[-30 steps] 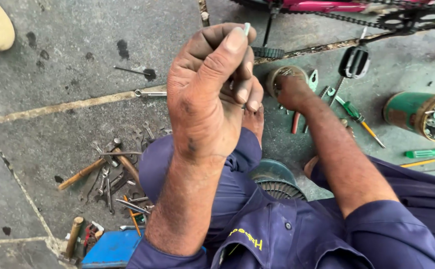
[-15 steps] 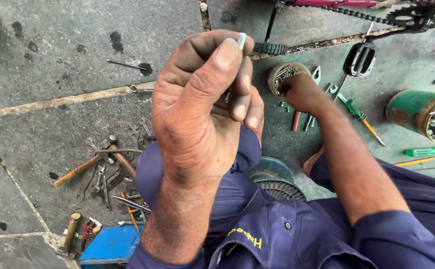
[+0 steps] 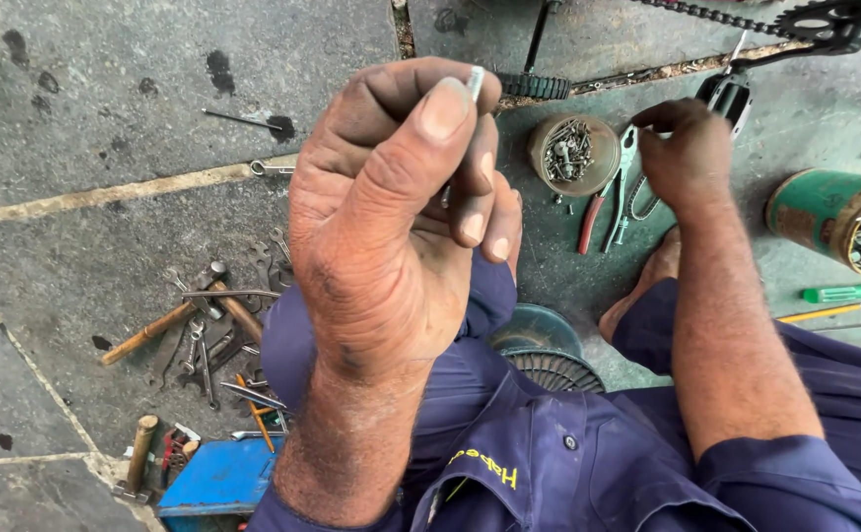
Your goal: Repairing and assembling parts of a child's bicycle.
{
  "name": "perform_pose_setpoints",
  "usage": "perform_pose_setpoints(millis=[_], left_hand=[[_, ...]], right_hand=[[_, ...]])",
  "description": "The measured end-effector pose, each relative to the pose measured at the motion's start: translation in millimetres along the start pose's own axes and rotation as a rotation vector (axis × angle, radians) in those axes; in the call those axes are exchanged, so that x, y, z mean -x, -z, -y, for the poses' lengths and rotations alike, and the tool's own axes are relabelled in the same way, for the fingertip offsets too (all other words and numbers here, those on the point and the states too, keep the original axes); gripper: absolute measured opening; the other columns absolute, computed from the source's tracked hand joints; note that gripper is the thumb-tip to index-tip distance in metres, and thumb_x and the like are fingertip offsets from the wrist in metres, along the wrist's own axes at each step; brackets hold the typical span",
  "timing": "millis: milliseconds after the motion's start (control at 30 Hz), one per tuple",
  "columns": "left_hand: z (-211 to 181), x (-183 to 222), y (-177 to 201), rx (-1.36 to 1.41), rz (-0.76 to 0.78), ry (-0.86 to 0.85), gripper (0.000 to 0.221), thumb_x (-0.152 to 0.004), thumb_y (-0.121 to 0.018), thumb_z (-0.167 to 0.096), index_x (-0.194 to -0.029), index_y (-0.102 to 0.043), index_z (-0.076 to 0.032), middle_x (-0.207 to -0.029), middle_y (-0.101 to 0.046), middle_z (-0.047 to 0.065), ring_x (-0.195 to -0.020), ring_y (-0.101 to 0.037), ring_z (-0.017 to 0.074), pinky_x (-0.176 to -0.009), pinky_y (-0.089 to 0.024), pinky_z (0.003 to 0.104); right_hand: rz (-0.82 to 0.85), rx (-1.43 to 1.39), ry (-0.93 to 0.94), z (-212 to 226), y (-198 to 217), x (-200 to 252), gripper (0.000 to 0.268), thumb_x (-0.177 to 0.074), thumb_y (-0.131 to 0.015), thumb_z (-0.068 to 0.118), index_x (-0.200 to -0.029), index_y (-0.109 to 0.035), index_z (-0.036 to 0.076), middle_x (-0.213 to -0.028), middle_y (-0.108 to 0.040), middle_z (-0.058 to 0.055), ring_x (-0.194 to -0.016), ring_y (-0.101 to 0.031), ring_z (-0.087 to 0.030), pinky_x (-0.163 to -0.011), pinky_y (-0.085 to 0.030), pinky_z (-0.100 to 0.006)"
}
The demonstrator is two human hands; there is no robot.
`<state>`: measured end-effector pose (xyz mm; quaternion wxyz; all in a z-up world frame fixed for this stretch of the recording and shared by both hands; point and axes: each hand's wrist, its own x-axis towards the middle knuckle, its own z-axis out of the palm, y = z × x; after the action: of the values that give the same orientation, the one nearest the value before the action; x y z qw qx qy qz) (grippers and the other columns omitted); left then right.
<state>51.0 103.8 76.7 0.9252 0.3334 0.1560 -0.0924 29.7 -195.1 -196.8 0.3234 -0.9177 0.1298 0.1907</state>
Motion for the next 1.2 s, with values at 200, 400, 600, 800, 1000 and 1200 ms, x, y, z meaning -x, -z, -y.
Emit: perform_pose_setpoints(millis=[200,400,600,800,1000,1200], left_hand=[[1,0,-1,-0.008,-0.02,-0.007,0.018,-0.115,-0.066,-0.009,-0.113,-0.066,0.008,-0.088,-0.064,0.013,-0.063,-0.054,0.0132,-0.058,-0.049,0.03],[2,-1,-1,0.01,0.001,-0.012,0.017,-0.115,-0.066,-0.009,-0.113,-0.066,0.008,-0.088,-0.065,0.014,-0.064,-0.054,0.0135,-0.058,-0.049,0.029],[6,-2,-1,0.014,0.015,-0.02,0.016,-0.115,-0.066,-0.008,-0.113,-0.066,0.008,-0.087,-0.064,0.012,-0.063,-0.053,0.0129,-0.057,-0.048,0.029],[9,1,3,0.034,0.038,-0.05,0.014,-0.114,-0.065,-0.007,-0.112,-0.065,0.007,-0.086,-0.062,0.01,-0.065,-0.052,0.0115,-0.059,-0.045,0.027],[10,1,-3,0.047,0.072,-0.022,0.014,-0.115,-0.066,-0.008,-0.112,-0.066,0.006,-0.086,-0.063,0.01,-0.065,-0.052,0.0113,-0.059,-0.045,0.027],[9,7,-5,0.05,0.106,-0.025,0.015,-0.116,-0.066,-0.009,-0.112,-0.066,0.005,-0.087,-0.063,0.01,-0.065,-0.051,0.0115,-0.059,-0.045,0.027]], right_hand=[[-0.136,0.169,0.146,21,-19,12,0.016,-0.089,-0.076,0.001,-0.103,-0.08,0.006,-0.115,-0.072,-0.015,-0.103,-0.069,-0.033,-0.089,-0.057,-0.043],[-0.028,0.102,0.093,43,-21,12,0.016,-0.096,-0.064,0.007,-0.109,-0.075,0.007,-0.116,-0.071,-0.016,-0.104,-0.072,-0.034,-0.092,-0.058,-0.042],[0.289,0.478,0.241,42,-61,-5,0.026,-0.089,-0.062,0.007,-0.112,-0.073,0.003,-0.116,-0.069,-0.023,-0.103,-0.069,-0.041,-0.088,-0.055,-0.049],[0.279,0.356,0.202,47,-46,0,0.019,-0.093,-0.064,0.006,-0.108,-0.074,0.003,-0.111,-0.073,-0.02,-0.096,-0.071,-0.035,-0.083,-0.058,-0.045],[0.302,-0.66,-0.21,3,-1,15,0.014,-0.095,-0.07,0.005,-0.108,-0.071,0.0,-0.092,-0.074,-0.012,-0.075,-0.073,-0.021,-0.069,-0.061,-0.034],[0.289,-0.751,-0.34,-47,-5,33,0.01,-0.093,-0.069,0.001,-0.102,-0.071,-0.003,-0.087,-0.072,-0.012,-0.069,-0.07,-0.021,-0.064,-0.059,-0.032]])
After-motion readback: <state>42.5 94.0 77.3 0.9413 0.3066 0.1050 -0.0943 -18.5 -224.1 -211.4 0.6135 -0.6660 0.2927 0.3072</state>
